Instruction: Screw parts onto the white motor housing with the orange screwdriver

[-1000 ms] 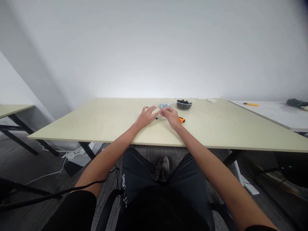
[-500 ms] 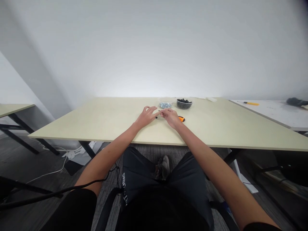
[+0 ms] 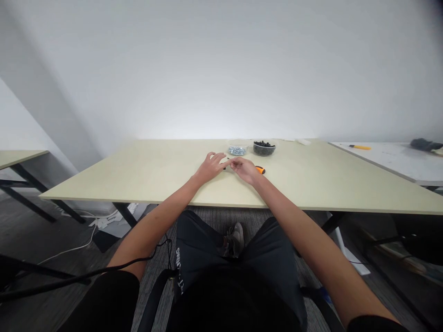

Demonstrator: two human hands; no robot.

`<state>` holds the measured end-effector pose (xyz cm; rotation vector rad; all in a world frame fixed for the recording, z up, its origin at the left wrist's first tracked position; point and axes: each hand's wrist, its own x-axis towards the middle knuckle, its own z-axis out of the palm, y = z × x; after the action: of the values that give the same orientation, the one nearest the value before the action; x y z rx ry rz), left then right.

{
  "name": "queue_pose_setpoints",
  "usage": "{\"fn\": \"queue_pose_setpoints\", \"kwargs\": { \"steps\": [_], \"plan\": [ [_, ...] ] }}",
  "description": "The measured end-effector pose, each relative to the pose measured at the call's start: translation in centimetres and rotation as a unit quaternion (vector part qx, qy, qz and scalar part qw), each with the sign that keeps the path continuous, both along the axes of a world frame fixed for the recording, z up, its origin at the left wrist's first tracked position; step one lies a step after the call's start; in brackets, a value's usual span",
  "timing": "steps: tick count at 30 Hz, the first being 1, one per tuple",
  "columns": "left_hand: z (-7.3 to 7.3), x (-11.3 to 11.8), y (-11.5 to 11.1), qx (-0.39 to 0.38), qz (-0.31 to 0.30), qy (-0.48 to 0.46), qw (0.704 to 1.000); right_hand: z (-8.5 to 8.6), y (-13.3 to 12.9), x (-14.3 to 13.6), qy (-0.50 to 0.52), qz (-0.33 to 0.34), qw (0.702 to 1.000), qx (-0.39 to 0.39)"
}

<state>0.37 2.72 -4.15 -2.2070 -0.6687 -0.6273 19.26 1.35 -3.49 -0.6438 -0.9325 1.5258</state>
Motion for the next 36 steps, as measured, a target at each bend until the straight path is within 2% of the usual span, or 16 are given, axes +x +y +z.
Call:
{"fn": "queue_pose_setpoints", "kwargs": {
  "steps": [10, 23, 31, 36],
  "plan": [
    [0.0, 0.1, -0.1, 0.026, 0.010, 0.011, 1.000, 0.1, 0.0, 0.1, 0.012, 0.003, 1.000, -0.011],
    [0.1, 0.0, -0.2, -0.031, 0.003, -0.006, 0.999, -0.1, -0.3, -0.1, -0.018, -0.004, 0.999, 0.026],
    [0.2, -0.3, -0.1, -0.024, 0.021, -0.005, 0.999, 0.4, -0.5, 0.0, -0.007, -0.022, 0.999, 0.039],
    [0.4, -0.5, -0.3, -0.035, -0.003, -0.054, 0.998, 0.7, -1.0, 0.0, -0.021, 0.003, 0.998, 0.062]
  ]
}}
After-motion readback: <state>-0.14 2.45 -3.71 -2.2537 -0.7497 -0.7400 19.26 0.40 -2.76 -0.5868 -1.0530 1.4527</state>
